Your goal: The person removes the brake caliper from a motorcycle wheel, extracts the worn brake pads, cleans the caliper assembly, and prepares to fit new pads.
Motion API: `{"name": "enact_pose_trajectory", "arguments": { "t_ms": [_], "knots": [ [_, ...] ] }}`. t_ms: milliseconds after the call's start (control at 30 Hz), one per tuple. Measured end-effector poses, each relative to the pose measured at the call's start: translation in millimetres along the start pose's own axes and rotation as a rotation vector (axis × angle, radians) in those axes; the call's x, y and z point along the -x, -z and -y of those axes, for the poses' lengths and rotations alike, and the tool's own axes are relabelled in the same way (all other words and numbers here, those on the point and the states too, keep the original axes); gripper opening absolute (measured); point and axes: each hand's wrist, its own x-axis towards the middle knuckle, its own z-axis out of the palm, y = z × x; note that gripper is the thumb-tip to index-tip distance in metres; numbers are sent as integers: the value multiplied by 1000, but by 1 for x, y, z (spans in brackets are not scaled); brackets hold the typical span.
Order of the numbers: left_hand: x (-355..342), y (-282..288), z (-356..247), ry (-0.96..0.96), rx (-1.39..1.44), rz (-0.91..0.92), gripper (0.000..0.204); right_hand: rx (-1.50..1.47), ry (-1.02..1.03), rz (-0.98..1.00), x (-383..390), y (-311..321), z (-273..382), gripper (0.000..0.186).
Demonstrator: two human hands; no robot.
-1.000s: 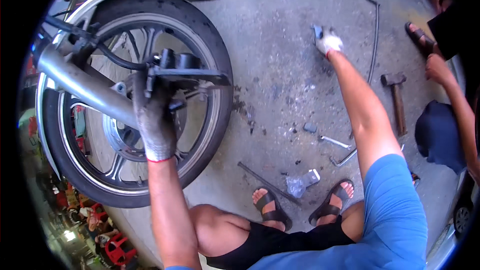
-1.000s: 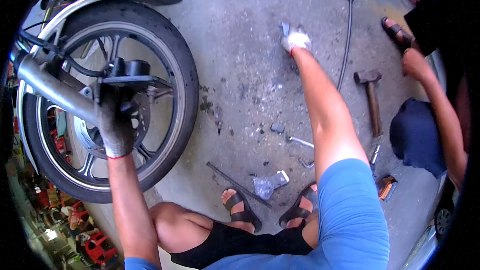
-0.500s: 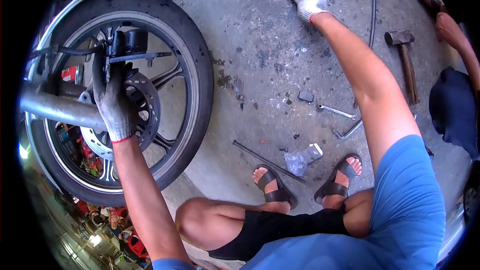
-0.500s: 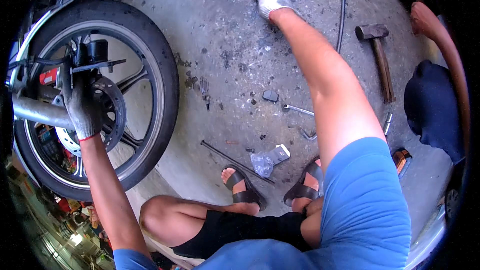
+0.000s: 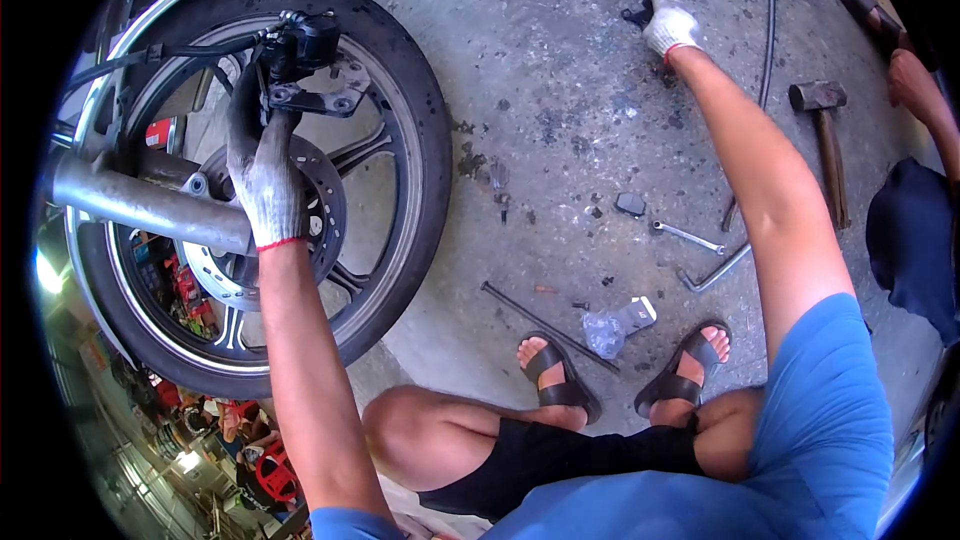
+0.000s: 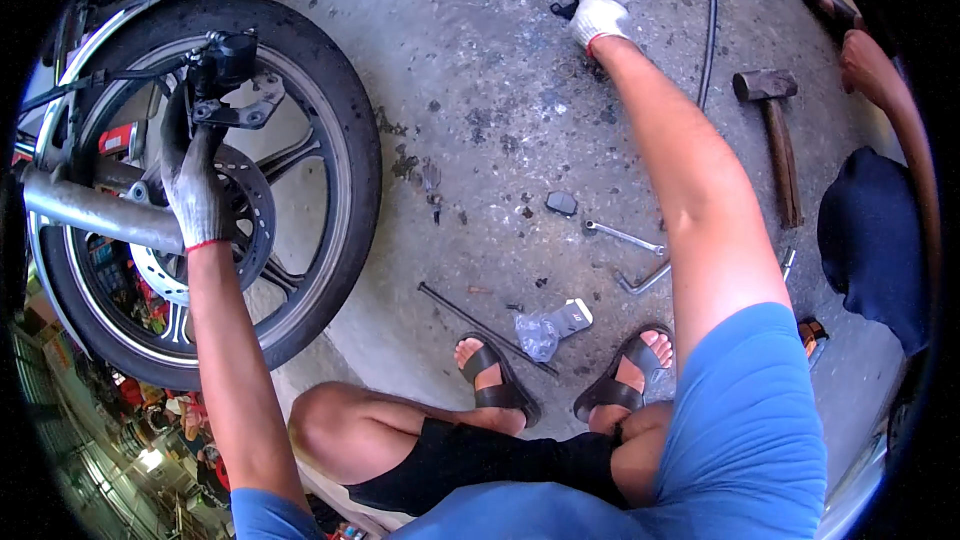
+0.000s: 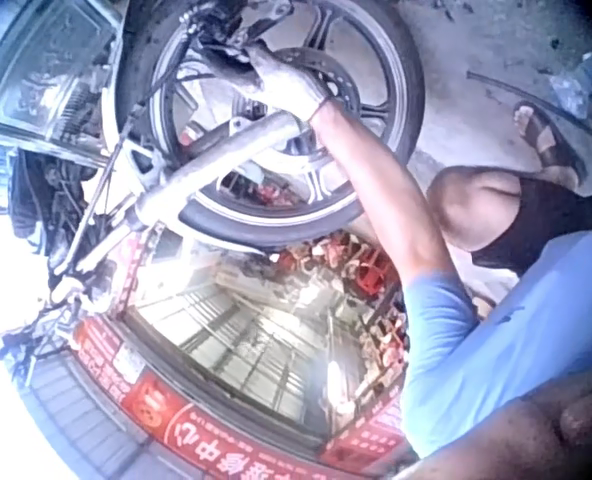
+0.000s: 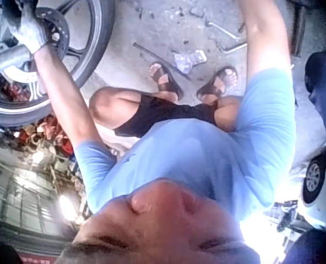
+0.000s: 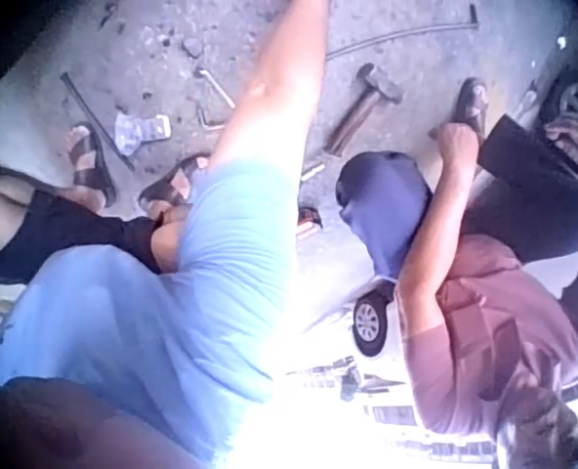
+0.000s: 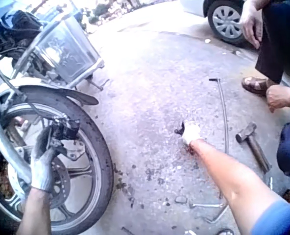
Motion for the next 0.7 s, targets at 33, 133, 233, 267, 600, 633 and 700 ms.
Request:
{"name": "enact_pose_trajectory", "arguments": {
  "t_ms": [33, 133, 233, 267, 600, 633, 700],
  "knots": [
    [-2, -1, 3, -12, 17, -2, 53, -9, -4, 70, -3, 1, -7, 38],
    [-7, -5, 10, -30, 38, -20, 50, -47, 7, 168, 0, 12, -17, 41],
    [-9, -7, 17, -72, -21, -55, 46, -82, 146, 323, 33, 35, -24, 33],
    [-9, -2, 21, -53, 11, -64, 44, -237, 110, 474, 52, 43, -26, 32],
    [-10, 25, 39, 192, -141, -87, 43, -1198, -769, 768, 358, 169, -131, 36],
    [-14, 31, 49, 94, -128, -85, 44, -1177, -850, 731, 391, 163, -152, 34],
    [-14, 30, 48, 131, -278, -115, 46, -715, -960, 632, 454, 153, -176, 26]
  ]
}}
